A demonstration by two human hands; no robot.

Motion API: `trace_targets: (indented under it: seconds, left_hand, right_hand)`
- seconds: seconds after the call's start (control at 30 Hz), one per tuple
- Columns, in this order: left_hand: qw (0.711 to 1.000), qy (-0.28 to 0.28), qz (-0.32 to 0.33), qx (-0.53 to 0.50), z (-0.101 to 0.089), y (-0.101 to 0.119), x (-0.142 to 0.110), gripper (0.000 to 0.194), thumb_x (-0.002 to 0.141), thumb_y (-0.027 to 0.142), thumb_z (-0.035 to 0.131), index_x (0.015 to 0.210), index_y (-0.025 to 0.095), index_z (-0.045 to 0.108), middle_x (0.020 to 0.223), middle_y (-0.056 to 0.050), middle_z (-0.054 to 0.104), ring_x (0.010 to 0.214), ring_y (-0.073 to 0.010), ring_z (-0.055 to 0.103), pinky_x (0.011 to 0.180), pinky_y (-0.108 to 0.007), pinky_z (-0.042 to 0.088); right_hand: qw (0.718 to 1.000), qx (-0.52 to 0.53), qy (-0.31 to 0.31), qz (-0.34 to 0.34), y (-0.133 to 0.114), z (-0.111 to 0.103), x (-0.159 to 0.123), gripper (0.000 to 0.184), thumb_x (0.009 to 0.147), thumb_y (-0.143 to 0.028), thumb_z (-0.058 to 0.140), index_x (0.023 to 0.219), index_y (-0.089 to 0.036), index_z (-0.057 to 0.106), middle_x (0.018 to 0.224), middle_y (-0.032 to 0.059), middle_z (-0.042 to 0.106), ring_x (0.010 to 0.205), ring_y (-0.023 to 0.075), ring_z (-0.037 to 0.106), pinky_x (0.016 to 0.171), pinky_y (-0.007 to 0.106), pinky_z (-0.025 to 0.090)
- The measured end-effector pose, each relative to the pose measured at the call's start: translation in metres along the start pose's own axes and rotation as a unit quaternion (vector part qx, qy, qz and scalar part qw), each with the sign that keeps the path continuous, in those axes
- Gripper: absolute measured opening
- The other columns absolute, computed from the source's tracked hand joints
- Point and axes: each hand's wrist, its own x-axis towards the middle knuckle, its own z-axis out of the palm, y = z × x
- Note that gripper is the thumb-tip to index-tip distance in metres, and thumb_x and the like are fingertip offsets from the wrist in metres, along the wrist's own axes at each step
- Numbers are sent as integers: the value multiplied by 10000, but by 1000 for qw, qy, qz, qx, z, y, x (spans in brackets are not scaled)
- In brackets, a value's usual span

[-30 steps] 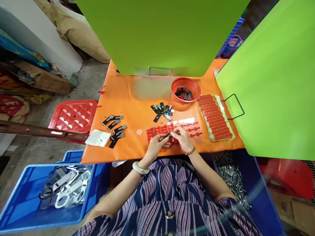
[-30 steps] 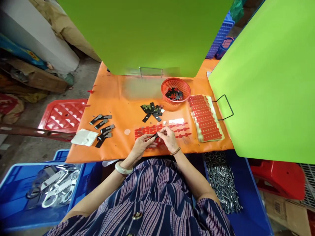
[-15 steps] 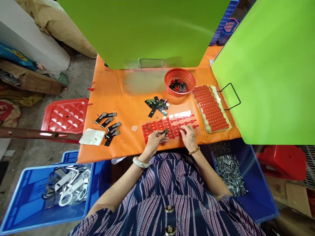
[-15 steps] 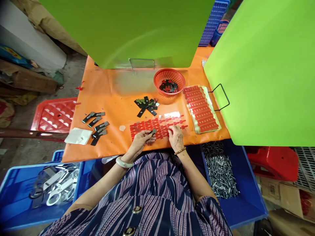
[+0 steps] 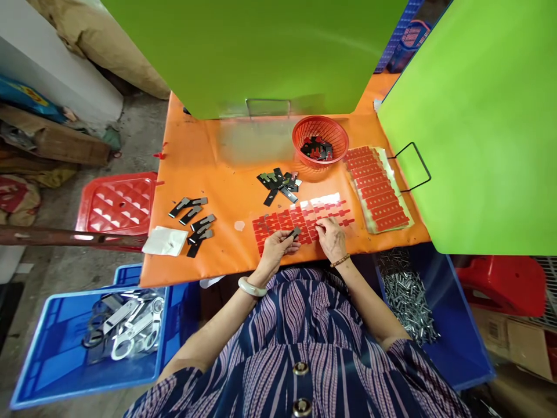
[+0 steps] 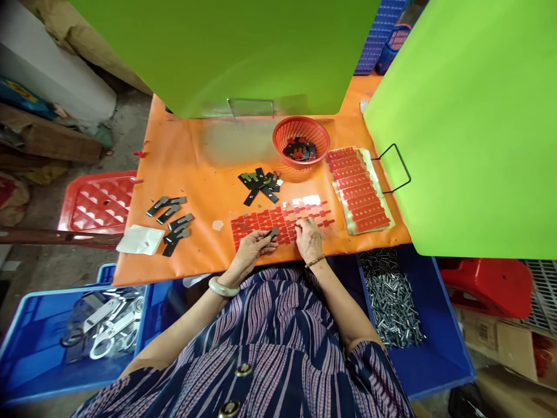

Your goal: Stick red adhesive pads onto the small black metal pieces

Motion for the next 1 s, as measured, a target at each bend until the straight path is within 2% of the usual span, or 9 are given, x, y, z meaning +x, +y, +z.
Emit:
trace_targets:
  seconds: [0.1, 0.27, 0.4, 0.57, 0.63, 0.77, 0.9, 1.0]
  left_hand:
    - [1000, -1, -1, -3, 0, 0, 0, 135, 790, 106, 715, 875, 104, 611, 734, -59, 721, 582, -126, 701, 558, -196, 564]
    - [1000, 1, -4, -2, 1, 1, -2, 80, 818, 70, 659, 874, 101, 610, 731, -59, 722, 582, -122, 699, 562, -196, 560]
    - [1000, 0, -3, -4, 1, 1, -1, 127, 794, 81, 696, 880, 106, 605, 733, -51, 718, 584, -126, 701, 557, -198, 562]
    - [1000, 1, -6, -5, 2, 2, -2, 90, 821, 51, 643, 875, 109, 599, 708, -43, 713, 574, -120, 697, 538, -184, 555]
    - [1000, 2, -6, -5, 3, 2, -2, 90, 823, 45, 636, 873, 110, 601, 704, -38, 713, 574, -117, 697, 538, -181, 555]
    - [1000, 0, -7, -8, 3, 2, -3, 81, 831, 39, 624, 862, 109, 600, 693, -32, 710, 570, -114, 696, 529, -175, 553]
    - [1000, -2, -7, -13, 3, 3, -3, 94, 813, 59, 669, 859, 105, 602, 701, -39, 715, 569, -121, 698, 530, -183, 553]
    - [1000, -1, -7, -13, 3, 4, -4, 92, 816, 60, 665, 867, 103, 602, 705, -43, 717, 566, -125, 698, 524, -187, 550]
  right_hand:
    - [1000, 1, -12, 7, 0, 0, 2, 163, 862, -194, 476, 784, -207, 618, 839, 71, 579, 796, 225, 557, 727, 336, 458]
    - [999, 16, 19, -21, -2, 2, -3, 216, 863, -171, 463, 988, -203, 636, 967, 102, 596, 885, 239, 568, 815, 363, 479]
    - [1000, 19, 20, -9, -3, 2, -3, 173, 870, -190, 465, 858, -212, 636, 882, 82, 582, 847, 229, 562, 781, 345, 478]
    - [999, 26, -12, 24, -3, -1, 4, 103, 813, -166, 493, 768, -215, 572, 853, 59, 569, 785, 214, 554, 714, 336, 466]
    - [999, 34, -7, 20, -3, -1, 4, 99, 807, -160, 491, 829, -209, 574, 873, 68, 572, 811, 220, 553, 747, 350, 467]
    - [998, 52, 31, 10, -1, 1, -1, 205, 808, -170, 505, 1002, -196, 566, 962, 95, 575, 852, 230, 542, 798, 375, 470]
    - [999, 37, 32, 8, -1, 5, -5, 41, 819, -196, 506, 830, -211, 543, 905, 79, 542, 837, 227, 528, 770, 366, 472]
    - [999, 22, 34, 17, -4, 6, -4, 44, 784, -180, 524, 788, -215, 499, 865, 64, 534, 806, 218, 515, 764, 363, 463]
